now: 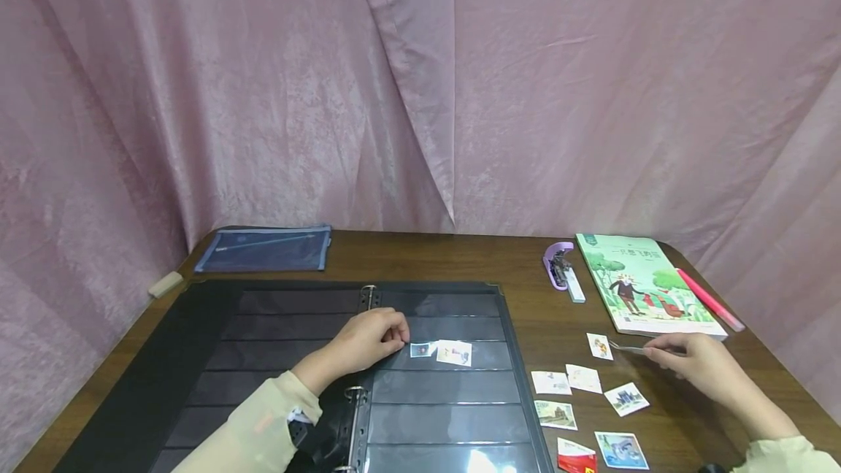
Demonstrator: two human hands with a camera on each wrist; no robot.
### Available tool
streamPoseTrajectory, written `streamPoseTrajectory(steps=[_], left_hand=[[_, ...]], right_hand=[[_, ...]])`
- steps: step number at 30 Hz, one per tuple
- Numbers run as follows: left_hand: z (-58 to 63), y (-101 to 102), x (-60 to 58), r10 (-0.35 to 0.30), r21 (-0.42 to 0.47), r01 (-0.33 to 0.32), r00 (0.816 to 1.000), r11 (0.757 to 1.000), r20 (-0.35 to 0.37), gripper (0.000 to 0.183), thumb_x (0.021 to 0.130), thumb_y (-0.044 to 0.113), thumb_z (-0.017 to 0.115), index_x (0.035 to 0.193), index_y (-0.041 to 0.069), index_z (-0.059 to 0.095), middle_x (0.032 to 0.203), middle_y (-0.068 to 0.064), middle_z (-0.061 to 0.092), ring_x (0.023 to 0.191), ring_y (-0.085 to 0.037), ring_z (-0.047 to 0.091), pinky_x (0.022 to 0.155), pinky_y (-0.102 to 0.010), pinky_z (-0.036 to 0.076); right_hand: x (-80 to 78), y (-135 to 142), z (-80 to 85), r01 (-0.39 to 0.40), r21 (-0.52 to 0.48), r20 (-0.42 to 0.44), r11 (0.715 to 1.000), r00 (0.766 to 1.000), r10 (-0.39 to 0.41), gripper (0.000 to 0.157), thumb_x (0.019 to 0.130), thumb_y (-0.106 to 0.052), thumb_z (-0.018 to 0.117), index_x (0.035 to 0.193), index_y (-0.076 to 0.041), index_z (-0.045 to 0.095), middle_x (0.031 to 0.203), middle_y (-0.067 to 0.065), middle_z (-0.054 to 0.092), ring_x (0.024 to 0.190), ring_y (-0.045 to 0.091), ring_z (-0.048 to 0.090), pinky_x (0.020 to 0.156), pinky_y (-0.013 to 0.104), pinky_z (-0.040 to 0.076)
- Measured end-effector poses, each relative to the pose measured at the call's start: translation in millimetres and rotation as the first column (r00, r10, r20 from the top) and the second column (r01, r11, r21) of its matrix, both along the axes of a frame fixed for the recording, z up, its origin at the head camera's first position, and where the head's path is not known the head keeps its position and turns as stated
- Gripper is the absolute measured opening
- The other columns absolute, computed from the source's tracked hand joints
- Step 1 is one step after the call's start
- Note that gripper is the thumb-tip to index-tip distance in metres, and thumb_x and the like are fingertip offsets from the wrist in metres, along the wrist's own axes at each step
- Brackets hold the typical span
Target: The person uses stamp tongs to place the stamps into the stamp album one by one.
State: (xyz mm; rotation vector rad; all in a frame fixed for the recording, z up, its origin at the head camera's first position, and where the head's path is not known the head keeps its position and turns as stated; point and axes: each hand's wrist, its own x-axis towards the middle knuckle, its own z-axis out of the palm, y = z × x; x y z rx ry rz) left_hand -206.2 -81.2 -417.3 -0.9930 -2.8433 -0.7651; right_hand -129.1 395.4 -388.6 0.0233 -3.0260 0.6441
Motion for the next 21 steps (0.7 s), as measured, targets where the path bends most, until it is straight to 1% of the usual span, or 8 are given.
streamPoseTrajectory(steps=[6,9,13,16,18,21], left_hand=[[0.5,0.1,-0.4,0.013,-0.005,-0.013,1.0,1.0,0.003,0.01,0.079,0.015,0.066,0.078,0.023,0.06,0.071,0.014,0.05,0.066,-0.002,0.047,0.059,-0.017,0.038],[0.9,0.5,-0.1,0.014,-0.005,-0.014,1.0,1.0,0.005,0.011,0.078,0.015,0.067,0.078,0.023,0.06,0.071,0.014,0.05,0.066,-0.002,0.047,0.059,-0.017,0.038],[1.5,0.5,0.1,0.012,-0.003,-0.012,1.0,1.0,-0.003,0.011,0.078,0.015,0.067,0.077,0.023,0.059,0.071,0.014,0.05,0.066,-0.002,0.047,0.059,-0.017,0.038],[1.1,0.2,0.1,0.009,-0.003,-0.009,1.0,1.0,-0.011,0.011,0.078,0.016,0.066,0.077,0.024,0.059,0.071,0.015,0.05,0.066,-0.002,0.047,0.059,-0.016,0.038],[0.0,0.0,0.0,0.007,-0.004,-0.007,1.0,1.0,-0.013,0.012,0.079,0.016,0.066,0.077,0.024,0.058,0.071,0.015,0.05,0.065,-0.001,0.047,0.059,-0.016,0.038],[-2.1,-0.5,-0.3,0.003,-0.002,-0.003,1.0,1.0,-0.017,0.012,0.079,0.016,0.066,0.077,0.025,0.058,0.071,0.015,0.049,0.065,-0.001,0.046,0.059,-0.016,0.038]], right_hand=[[-1.4,-1.3,-0.7,-0.029,-0.005,-0.005,1.0,1.0,0.029,0.023,0.084,-0.03,0.06,0.092,-0.01,0.068,0.065,-0.003,0.058,0.049,-0.001,0.044,0.048,0.021,0.038],[-2.4,-1.7,-0.8,-0.026,0.003,0.002,1.0,1.0,0.026,0.023,0.084,-0.031,0.061,0.093,-0.011,0.068,0.066,-0.004,0.059,0.049,-0.001,0.044,0.048,0.021,0.038],[-3.4,-2.6,-0.9,-0.011,0.023,0.017,1.0,1.0,0.01,0.025,0.084,-0.034,0.06,0.095,-0.013,0.068,0.06,-0.006,0.055,0.047,0.001,0.043,0.047,0.021,0.036],[-3.0,-3.4,-1.1,-0.009,0.036,0.021,0.999,1.0,0.008,0.026,0.084,-0.035,0.059,0.096,-0.014,0.068,0.058,-0.007,0.051,0.046,0.001,0.039,0.046,0.021,0.034],[-2.7,-3.4,-1.7,-0.013,0.039,0.014,0.999,1.0,0.013,0.026,0.084,-0.035,0.059,0.095,-0.014,0.068,0.062,-0.006,0.055,0.047,0.0,0.04,0.047,0.021,0.035],[-2.3,-3.0,-3.2,-0.027,0.044,-0.006,0.999,1.0,0.028,0.023,0.084,-0.034,0.06,0.093,-0.015,0.068,0.069,-0.006,0.061,0.052,-0.003,0.046,0.05,0.02,0.037]])
